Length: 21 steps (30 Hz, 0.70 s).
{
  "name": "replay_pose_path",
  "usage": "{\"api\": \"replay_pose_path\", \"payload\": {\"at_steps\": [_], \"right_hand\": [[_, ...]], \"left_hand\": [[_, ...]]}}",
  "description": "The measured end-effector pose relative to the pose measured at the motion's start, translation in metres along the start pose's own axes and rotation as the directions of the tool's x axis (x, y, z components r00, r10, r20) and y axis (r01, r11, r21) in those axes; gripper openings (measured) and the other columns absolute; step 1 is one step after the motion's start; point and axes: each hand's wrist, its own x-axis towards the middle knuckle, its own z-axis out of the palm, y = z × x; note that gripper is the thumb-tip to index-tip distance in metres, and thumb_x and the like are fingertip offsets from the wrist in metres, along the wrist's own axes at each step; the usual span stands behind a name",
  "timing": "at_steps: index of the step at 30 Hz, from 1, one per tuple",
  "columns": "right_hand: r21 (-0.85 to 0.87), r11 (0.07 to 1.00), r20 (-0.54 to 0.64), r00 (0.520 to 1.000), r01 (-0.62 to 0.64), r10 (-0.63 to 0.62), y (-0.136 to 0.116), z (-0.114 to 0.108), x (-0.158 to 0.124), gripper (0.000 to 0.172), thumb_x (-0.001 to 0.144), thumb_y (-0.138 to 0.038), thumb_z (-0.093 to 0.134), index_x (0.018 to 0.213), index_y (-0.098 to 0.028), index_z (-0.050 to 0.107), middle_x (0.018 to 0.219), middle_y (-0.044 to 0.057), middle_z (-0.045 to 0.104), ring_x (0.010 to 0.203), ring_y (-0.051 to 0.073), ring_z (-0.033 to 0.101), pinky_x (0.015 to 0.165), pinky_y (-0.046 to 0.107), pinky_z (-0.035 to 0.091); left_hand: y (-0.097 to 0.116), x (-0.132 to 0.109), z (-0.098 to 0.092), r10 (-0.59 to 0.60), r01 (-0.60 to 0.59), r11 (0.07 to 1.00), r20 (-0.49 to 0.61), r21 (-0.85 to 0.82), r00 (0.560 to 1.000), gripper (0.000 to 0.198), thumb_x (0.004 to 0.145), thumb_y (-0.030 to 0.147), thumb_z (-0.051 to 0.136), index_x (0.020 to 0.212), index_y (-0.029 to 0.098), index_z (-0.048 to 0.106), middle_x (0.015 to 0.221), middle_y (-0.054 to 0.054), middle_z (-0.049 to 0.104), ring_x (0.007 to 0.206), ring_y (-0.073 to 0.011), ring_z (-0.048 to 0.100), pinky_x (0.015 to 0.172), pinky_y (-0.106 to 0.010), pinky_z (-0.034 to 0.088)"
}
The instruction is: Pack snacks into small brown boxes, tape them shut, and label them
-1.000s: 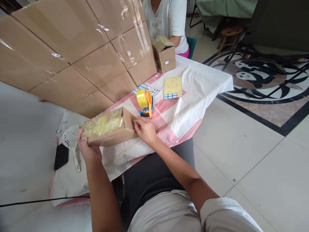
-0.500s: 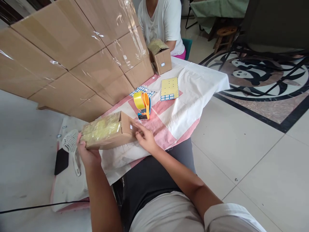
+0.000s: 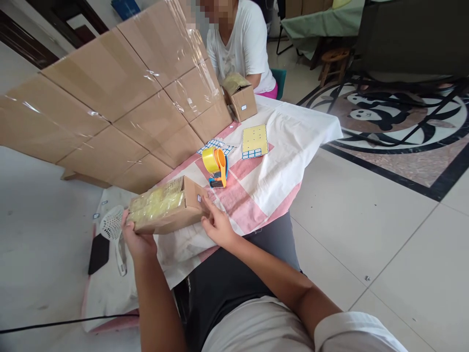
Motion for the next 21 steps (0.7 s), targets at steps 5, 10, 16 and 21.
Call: {"api": "replay_pose_path", "payload": {"at_steps": [5, 10, 16, 21], "right_hand": [[0.026, 1.000, 0.170, 0.985, -0.009, 0.004, 0.003, -0.010, 0.018, 0.084, 0.077, -0.008, 0.055, 0.158, -0.020, 0.039, 0.071, -0.004, 0.062, 0.052, 0.011, 0.042, 0.056, 0.025, 0.041], [0.079, 0.996, 0.196, 0.980, -0.046, 0.030, 0.006, -0.014, 0.000, 0.090, 0.073, -0.003, 0.052, 0.159, -0.024, 0.037, 0.084, 0.000, 0.070, 0.051, 0.009, 0.039, 0.050, 0.022, 0.034], [-0.048, 0.982, 0.102, 0.979, 0.183, -0.177, -0.010, -0.044, -0.040, 0.084, 0.080, -0.007, 0.055, 0.158, -0.030, 0.039, 0.118, 0.008, 0.072, 0.072, 0.014, 0.061, 0.068, 0.028, 0.054], [-0.371, 0.878, 0.079, 0.953, 0.302, -0.294, -0.036, -0.122, -0.058, 0.111, 0.079, -0.038, 0.078, 0.167, -0.028, 0.010, 0.170, 0.019, 0.022, 0.155, 0.041, 0.026, 0.119, 0.063, 0.032]], "left_hand": [[-0.004, 0.002, -0.001, -0.021, 0.021, 1.000, -0.021, -0.002, 1.000, 0.059, 0.083, 0.031, 0.058, 0.141, 0.021, 0.054, 0.145, -0.008, 0.059, 0.133, -0.0237, 0.057, 0.113, -0.040, 0.046], [0.002, -0.001, 0.000, -0.068, 0.067, 0.998, -0.017, -0.012, 0.998, 0.059, 0.081, 0.034, 0.059, 0.139, 0.023, 0.056, 0.146, -0.007, 0.059, 0.136, -0.0251, 0.054, 0.117, -0.044, 0.043], [0.021, -0.038, -0.001, -0.052, 0.052, 0.994, -0.001, 0.093, 0.999, 0.052, 0.086, 0.045, 0.063, 0.135, 0.032, 0.061, 0.146, -0.004, 0.059, 0.141, -0.0318, 0.049, 0.117, -0.051, 0.044], [0.034, -0.081, 0.047, -0.106, 0.098, 0.990, 0.082, 0.102, 0.991, 0.062, 0.086, 0.050, 0.062, 0.146, 0.036, 0.053, 0.147, -0.005, 0.059, 0.139, -0.0336, 0.053, 0.114, -0.053, 0.047]]}}
